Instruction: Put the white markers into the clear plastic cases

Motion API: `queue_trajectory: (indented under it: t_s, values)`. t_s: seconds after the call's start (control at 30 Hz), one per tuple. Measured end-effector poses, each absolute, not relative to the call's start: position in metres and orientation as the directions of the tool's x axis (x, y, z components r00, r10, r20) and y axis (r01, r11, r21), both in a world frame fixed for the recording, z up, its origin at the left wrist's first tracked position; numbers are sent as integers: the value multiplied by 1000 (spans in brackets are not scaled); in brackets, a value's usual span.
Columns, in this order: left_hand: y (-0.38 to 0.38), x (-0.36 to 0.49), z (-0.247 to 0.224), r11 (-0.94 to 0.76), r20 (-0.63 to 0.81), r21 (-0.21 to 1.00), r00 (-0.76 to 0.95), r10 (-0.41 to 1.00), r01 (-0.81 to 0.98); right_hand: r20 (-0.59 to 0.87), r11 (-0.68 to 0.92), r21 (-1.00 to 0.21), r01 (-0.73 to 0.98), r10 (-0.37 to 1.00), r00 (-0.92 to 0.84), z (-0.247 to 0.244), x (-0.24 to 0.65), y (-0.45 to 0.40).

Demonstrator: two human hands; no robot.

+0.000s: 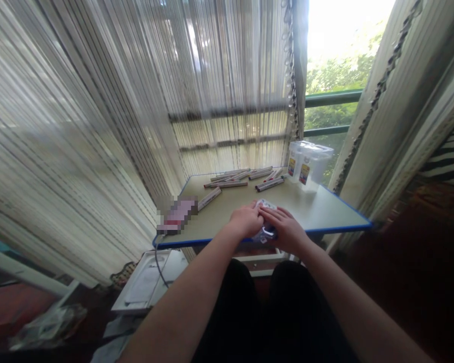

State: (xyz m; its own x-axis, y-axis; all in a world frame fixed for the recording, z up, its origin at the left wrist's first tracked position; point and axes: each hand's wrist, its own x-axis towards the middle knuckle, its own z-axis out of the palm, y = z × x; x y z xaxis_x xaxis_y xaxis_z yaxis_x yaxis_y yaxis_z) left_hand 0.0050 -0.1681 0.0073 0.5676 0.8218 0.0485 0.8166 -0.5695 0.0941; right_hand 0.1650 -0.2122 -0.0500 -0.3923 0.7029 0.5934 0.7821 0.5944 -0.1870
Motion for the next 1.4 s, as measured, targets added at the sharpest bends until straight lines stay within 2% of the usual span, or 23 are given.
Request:
queue_trajectory:
  t_s: [0.2, 0.57, 0.8, 1.07, 1.4]
  values:
    - [-180, 3, 9, -565, 61, 117, 561, 825, 817, 475, 616, -281, 735, 755, -451, -42, 170, -222]
    - [-188, 5, 9, -553, 55, 97, 550, 833, 828, 389, 541, -499, 677, 838, -383, -39, 170, -222]
    - [-189, 6, 7, -553, 72, 82, 549, 833, 829, 473, 548, -380, 746, 808, -352, -46, 168, -224]
    - [-190, 8, 7, -539, 69, 81, 535, 842, 838, 705, 610, -165, 775, 622, -339, -70, 161, -234]
    - [-189, 8, 5, -544, 100, 61, 537, 838, 837, 780, 664, -101, 741, 515, -355, -75, 161, -235]
